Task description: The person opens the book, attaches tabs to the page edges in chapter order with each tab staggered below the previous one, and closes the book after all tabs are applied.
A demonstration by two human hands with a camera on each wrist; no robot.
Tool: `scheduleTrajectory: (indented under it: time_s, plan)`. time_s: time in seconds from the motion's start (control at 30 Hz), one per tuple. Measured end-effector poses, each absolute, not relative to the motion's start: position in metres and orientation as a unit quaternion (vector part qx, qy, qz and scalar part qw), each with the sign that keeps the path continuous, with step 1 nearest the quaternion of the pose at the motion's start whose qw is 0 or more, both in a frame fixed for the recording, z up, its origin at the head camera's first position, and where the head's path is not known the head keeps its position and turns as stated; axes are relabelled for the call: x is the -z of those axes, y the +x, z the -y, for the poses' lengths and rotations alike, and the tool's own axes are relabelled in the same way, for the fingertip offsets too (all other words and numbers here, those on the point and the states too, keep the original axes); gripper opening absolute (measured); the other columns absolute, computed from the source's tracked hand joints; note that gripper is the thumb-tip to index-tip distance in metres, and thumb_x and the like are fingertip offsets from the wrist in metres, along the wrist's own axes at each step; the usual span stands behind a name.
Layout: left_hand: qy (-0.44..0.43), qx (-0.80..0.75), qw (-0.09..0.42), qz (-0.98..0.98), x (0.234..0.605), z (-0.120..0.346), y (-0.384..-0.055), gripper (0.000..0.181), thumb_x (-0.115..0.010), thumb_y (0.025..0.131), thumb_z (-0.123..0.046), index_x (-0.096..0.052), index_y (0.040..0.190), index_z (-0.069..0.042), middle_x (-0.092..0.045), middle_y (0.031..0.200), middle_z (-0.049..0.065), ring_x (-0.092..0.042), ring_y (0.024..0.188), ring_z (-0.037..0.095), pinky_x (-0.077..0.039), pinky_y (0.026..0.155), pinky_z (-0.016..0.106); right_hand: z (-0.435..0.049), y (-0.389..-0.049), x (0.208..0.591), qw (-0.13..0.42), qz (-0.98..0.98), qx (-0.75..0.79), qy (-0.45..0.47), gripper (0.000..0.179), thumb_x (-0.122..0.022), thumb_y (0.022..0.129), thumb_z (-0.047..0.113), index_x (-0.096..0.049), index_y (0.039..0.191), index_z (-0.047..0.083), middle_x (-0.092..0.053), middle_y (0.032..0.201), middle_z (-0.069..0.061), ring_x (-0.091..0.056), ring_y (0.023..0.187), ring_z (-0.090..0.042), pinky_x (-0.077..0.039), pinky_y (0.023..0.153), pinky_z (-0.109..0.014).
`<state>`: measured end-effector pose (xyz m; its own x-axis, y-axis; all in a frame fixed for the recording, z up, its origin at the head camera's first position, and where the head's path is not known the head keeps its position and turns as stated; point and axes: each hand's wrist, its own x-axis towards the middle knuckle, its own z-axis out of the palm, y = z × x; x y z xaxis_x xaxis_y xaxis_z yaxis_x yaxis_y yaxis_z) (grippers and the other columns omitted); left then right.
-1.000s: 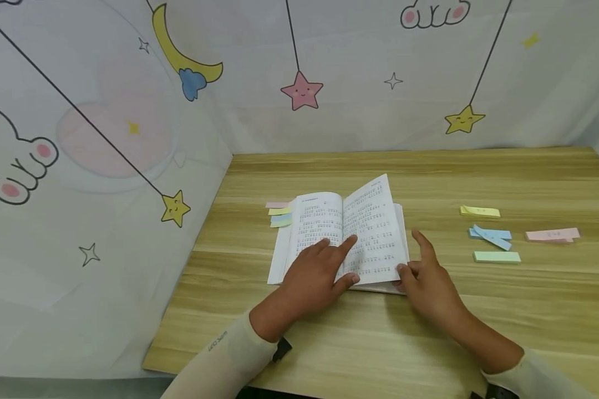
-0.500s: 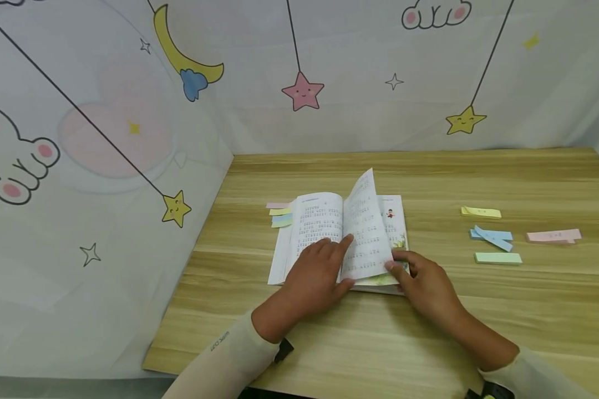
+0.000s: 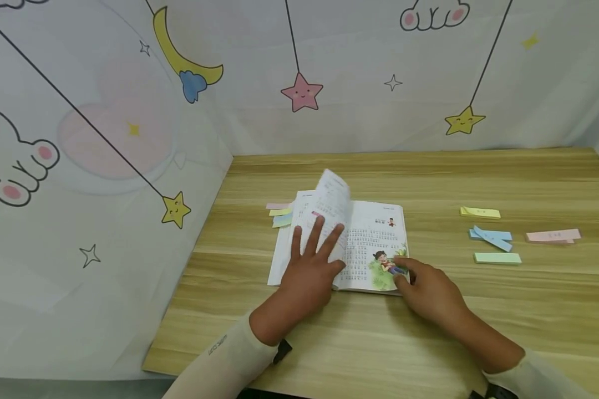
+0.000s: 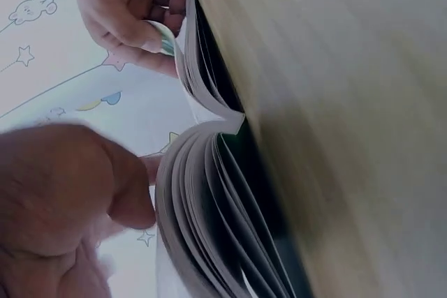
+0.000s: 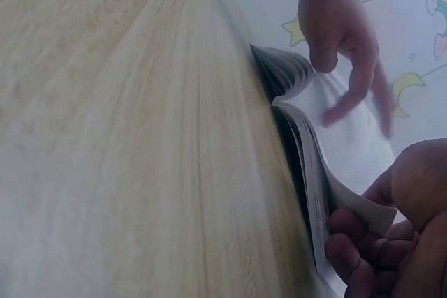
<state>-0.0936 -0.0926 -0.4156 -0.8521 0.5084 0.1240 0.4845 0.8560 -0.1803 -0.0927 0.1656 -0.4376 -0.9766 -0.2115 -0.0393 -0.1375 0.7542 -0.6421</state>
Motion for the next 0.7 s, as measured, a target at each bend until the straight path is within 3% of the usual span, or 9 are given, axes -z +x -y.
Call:
scheduleTrajectory:
  time_s: [0.1, 0.17, 0.23, 0.43, 0.7]
  plan:
    - [-0.309, -0.069, 0.037, 0.948, 0.416, 0.091, -0.092, 0.018, -0.072, 0.091, -0.021, -0.077, 0.108, -0.024, -0.046, 0.157, -0.004, -0.016, 0.155, 0.03, -0.01, 0.122, 0.054, -0.166, -0.094, 0.439, 0.066, -0.941, 0.318, -0.098, 0.042, -0.06, 0.1, 0.023, -0.065, 0.138, 0.005, -0.049, 0.063, 0.001, -0.044, 0.052, -0.016, -0.032, 0.046, -0.033]
    - [-0.327, -0.059, 0.023, 0.943, 0.417, 0.09, -0.091, 0.017, -0.066, 0.095, -0.022, -0.076, 0.109, -0.02, -0.059, 0.145, -0.006, -0.032, 0.15, 0.026, -0.022, 0.12, 0.05, -0.166, -0.094, 0.44, 0.072, -0.943, 0.309, -0.102, 0.043, -0.061, 0.099, 0.023, -0.064, 0.138, 0.004, -0.05, 0.064, 0.001, -0.044, 0.052, -0.016, -0.032, 0.046, -0.034]
    - [-0.326, -0.039, 0.012, 0.944, 0.418, 0.09, -0.089, 0.02, -0.063, 0.098, -0.026, -0.075, 0.114, -0.021, -0.063, 0.139, -0.005, -0.04, 0.146, 0.025, -0.031, 0.116, 0.05, -0.167, -0.095, 0.44, 0.078, -0.944, 0.3, -0.108, 0.044, -0.063, 0.099, 0.023, -0.064, 0.139, 0.005, -0.051, 0.065, 0.001, -0.044, 0.053, -0.016, -0.033, 0.046, -0.034]
    - [-0.307, 0.0, -0.019, 0.952, 0.419, 0.092, -0.088, 0.036, -0.062, 0.101, -0.043, -0.068, 0.135, -0.032, -0.058, 0.142, 0.002, -0.04, 0.143, 0.026, -0.036, 0.11, 0.052, -0.169, -0.095, 0.442, 0.099, -0.948, 0.278, -0.121, 0.048, -0.065, 0.098, 0.026, -0.059, 0.143, 0.01, -0.05, 0.065, 0.002, -0.043, 0.052, -0.015, -0.032, 0.045, -0.033]
    - [-0.317, -0.012, -0.021, 0.948, 0.424, 0.092, -0.089, 0.041, -0.065, 0.099, -0.048, -0.066, 0.138, -0.036, -0.056, 0.144, 0.0, -0.038, 0.143, 0.027, -0.037, 0.108, 0.051, -0.181, -0.1, 0.441, 0.096, -0.952, 0.264, -0.121, 0.04, -0.063, 0.101, 0.033, -0.067, 0.135, 0.012, -0.055, 0.065, 0.004, -0.048, 0.057, -0.015, -0.036, 0.048, -0.035]
